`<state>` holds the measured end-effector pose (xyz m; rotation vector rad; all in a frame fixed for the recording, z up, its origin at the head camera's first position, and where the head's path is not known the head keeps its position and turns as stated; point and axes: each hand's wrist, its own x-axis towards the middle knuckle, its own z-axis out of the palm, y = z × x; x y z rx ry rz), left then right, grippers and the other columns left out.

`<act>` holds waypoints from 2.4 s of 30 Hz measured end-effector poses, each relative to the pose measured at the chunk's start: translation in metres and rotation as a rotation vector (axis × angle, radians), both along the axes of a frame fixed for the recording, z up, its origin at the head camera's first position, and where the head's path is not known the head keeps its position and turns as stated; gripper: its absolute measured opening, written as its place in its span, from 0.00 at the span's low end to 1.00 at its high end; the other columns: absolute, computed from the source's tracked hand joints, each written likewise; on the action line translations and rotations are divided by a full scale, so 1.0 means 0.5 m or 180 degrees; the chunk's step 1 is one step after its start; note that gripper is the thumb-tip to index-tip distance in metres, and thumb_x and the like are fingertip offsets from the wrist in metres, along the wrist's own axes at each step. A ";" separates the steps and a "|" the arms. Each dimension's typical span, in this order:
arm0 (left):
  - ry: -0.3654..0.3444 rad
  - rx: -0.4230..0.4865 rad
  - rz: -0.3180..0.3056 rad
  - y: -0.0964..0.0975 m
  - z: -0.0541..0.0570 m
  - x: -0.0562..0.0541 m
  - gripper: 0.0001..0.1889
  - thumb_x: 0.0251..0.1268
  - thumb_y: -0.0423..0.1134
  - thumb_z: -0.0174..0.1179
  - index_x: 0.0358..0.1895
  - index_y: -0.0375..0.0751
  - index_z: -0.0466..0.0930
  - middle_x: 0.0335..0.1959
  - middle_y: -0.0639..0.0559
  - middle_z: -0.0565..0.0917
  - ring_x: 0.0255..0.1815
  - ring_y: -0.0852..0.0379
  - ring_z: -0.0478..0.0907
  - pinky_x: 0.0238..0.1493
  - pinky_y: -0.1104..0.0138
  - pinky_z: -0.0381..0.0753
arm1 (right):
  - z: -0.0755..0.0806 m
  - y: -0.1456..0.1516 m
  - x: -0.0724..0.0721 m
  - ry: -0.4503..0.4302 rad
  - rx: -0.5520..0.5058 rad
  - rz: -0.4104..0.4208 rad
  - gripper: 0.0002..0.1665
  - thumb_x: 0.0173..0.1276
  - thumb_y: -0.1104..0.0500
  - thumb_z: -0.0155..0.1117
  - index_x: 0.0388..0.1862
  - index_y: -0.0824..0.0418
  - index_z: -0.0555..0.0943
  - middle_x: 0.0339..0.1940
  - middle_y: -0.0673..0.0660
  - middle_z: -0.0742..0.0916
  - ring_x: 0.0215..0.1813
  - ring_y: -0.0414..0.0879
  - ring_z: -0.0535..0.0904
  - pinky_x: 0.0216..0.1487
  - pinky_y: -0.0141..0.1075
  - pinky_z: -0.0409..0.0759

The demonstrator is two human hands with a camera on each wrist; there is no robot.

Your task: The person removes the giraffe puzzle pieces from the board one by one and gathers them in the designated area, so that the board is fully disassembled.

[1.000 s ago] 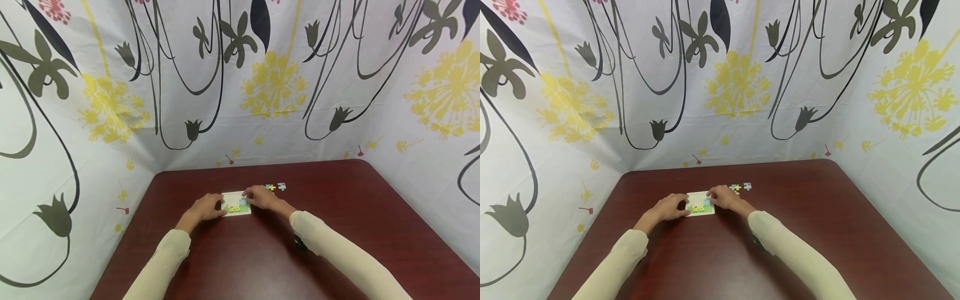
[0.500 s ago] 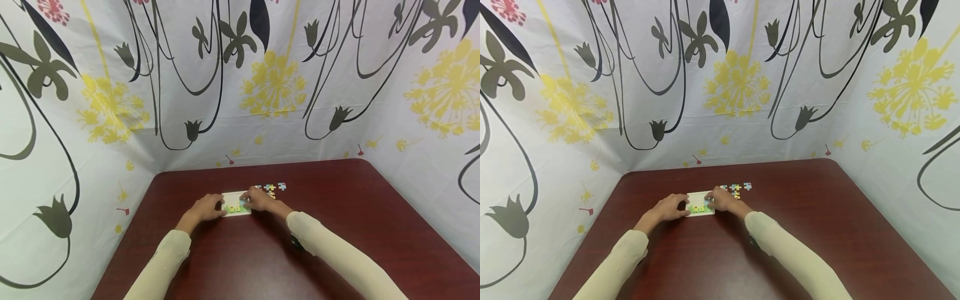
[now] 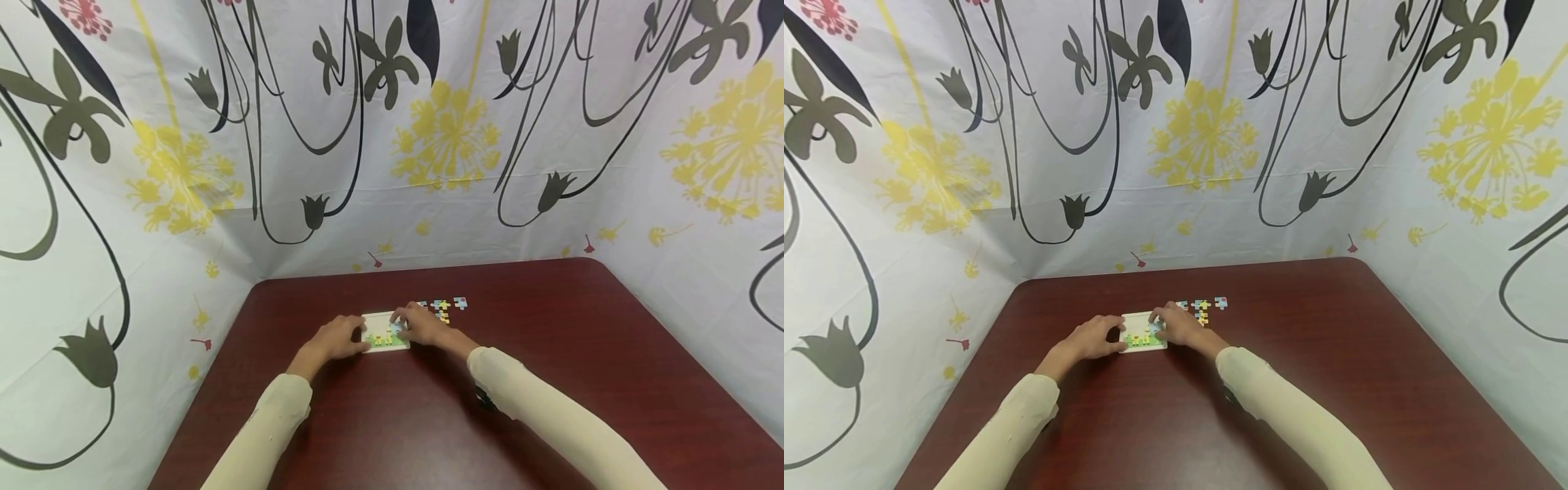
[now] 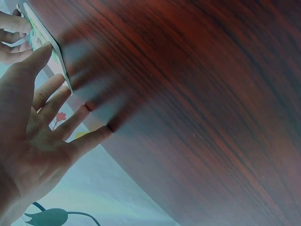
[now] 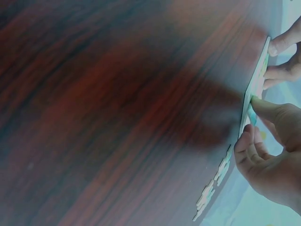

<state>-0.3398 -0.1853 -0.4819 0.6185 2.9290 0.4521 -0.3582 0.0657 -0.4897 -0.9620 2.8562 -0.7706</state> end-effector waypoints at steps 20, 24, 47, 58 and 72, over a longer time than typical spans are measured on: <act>-0.0027 -0.0003 0.0048 -0.005 0.001 0.001 0.26 0.67 0.55 0.70 0.62 0.47 0.82 0.67 0.48 0.80 0.67 0.45 0.74 0.66 0.45 0.74 | 0.000 0.005 -0.002 0.0259 -0.0273 0.0155 0.13 0.74 0.70 0.64 0.52 0.58 0.85 0.41 0.56 0.91 0.43 0.47 0.88 0.39 0.39 0.83; -0.0028 0.0016 0.0036 -0.005 0.001 0.000 0.25 0.67 0.55 0.71 0.62 0.47 0.82 0.65 0.48 0.80 0.67 0.45 0.75 0.66 0.44 0.74 | -0.001 0.009 -0.003 0.0225 -0.0361 0.0139 0.15 0.75 0.70 0.61 0.56 0.60 0.84 0.42 0.57 0.92 0.41 0.47 0.88 0.39 0.38 0.83; 0.0008 0.0040 -0.0035 -0.003 -0.002 0.003 0.23 0.67 0.54 0.70 0.59 0.47 0.83 0.70 0.50 0.78 0.68 0.45 0.75 0.63 0.46 0.76 | 0.041 0.117 -0.018 0.0100 -0.0459 -0.0201 0.15 0.75 0.69 0.62 0.56 0.61 0.87 0.48 0.62 0.90 0.40 0.52 0.88 0.30 0.36 0.75; 0.0013 0.0050 -0.0031 -0.003 0.000 0.004 0.23 0.67 0.54 0.70 0.60 0.47 0.83 0.69 0.49 0.78 0.67 0.46 0.76 0.63 0.46 0.76 | 0.054 0.169 -0.018 0.0223 -0.0384 -0.0360 0.13 0.76 0.67 0.63 0.55 0.61 0.87 0.47 0.61 0.91 0.47 0.53 0.88 0.45 0.47 0.85; -0.0014 0.0036 -0.0023 -0.002 0.002 0.009 0.24 0.68 0.54 0.70 0.61 0.46 0.83 0.70 0.49 0.78 0.67 0.45 0.75 0.63 0.45 0.76 | 0.045 0.225 -0.021 0.0227 -0.0326 -0.0485 0.13 0.74 0.68 0.62 0.54 0.63 0.87 0.45 0.61 0.91 0.43 0.53 0.88 0.43 0.47 0.85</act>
